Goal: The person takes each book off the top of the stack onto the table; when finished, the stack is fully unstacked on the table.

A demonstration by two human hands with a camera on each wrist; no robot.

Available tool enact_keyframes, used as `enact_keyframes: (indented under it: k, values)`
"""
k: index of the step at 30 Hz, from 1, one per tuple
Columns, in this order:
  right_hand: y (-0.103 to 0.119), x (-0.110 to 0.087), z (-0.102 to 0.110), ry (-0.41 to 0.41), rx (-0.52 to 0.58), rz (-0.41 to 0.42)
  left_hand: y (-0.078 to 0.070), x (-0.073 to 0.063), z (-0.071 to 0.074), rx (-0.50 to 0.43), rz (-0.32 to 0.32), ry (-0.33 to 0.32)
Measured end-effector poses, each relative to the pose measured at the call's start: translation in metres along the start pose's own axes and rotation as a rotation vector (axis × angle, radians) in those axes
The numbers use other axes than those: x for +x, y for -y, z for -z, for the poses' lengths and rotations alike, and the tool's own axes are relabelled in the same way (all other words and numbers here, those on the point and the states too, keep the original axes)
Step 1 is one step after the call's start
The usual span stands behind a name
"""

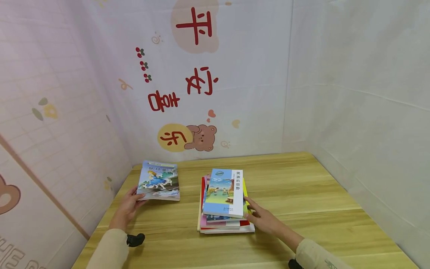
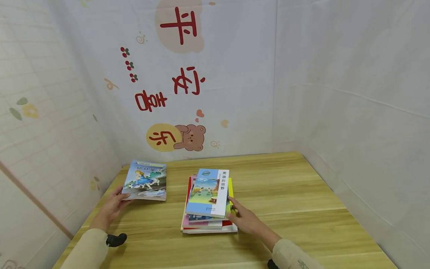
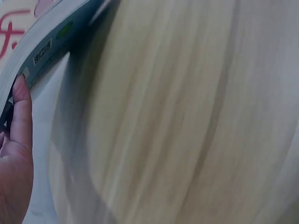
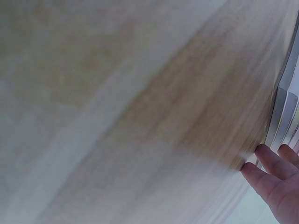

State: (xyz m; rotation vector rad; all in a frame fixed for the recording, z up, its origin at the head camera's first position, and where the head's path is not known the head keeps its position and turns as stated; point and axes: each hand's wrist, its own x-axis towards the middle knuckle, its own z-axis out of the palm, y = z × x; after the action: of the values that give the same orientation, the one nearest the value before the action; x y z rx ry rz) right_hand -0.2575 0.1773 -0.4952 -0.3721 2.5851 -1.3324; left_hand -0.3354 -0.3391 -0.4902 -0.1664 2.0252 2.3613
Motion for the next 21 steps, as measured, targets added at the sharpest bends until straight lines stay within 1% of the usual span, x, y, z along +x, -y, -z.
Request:
enact_keyframes:
  k: [2,3,7,12,15,17,20,21]
  values:
    - [0.0,0.0,0.0,-0.001,-0.003,-0.007,0.001,0.0,0.008,0.014,0.017,-0.02]
    - [0.001,0.0,0.0,-0.001,-0.003,-0.008,0.001,0.0,0.011,0.027,0.025,-0.042]
    - [0.0,-0.001,-0.001,0.004,0.004,0.002,-0.002,0.0,0.022,0.1,0.047,-0.155]
    - [0.0,-0.001,-0.002,0.009,0.01,0.012,-0.009,0.002,0.027,0.207,0.046,-0.314]
    - [0.0,-0.001,-0.001,0.008,0.009,0.012,-0.013,0.002,0.028,0.272,0.046,-0.381]
    - [0.001,-0.001,-0.001,0.007,0.009,0.009,-0.015,0.002,0.03,0.326,0.051,-0.395]
    - [0.002,-0.002,-0.001,0.006,0.012,0.011,-0.019,0.004,0.031,0.445,0.061,-0.378]
    - [0.002,-0.003,-0.001,0.005,0.013,0.013,-0.02,0.005,0.03,0.47,0.061,-0.369]
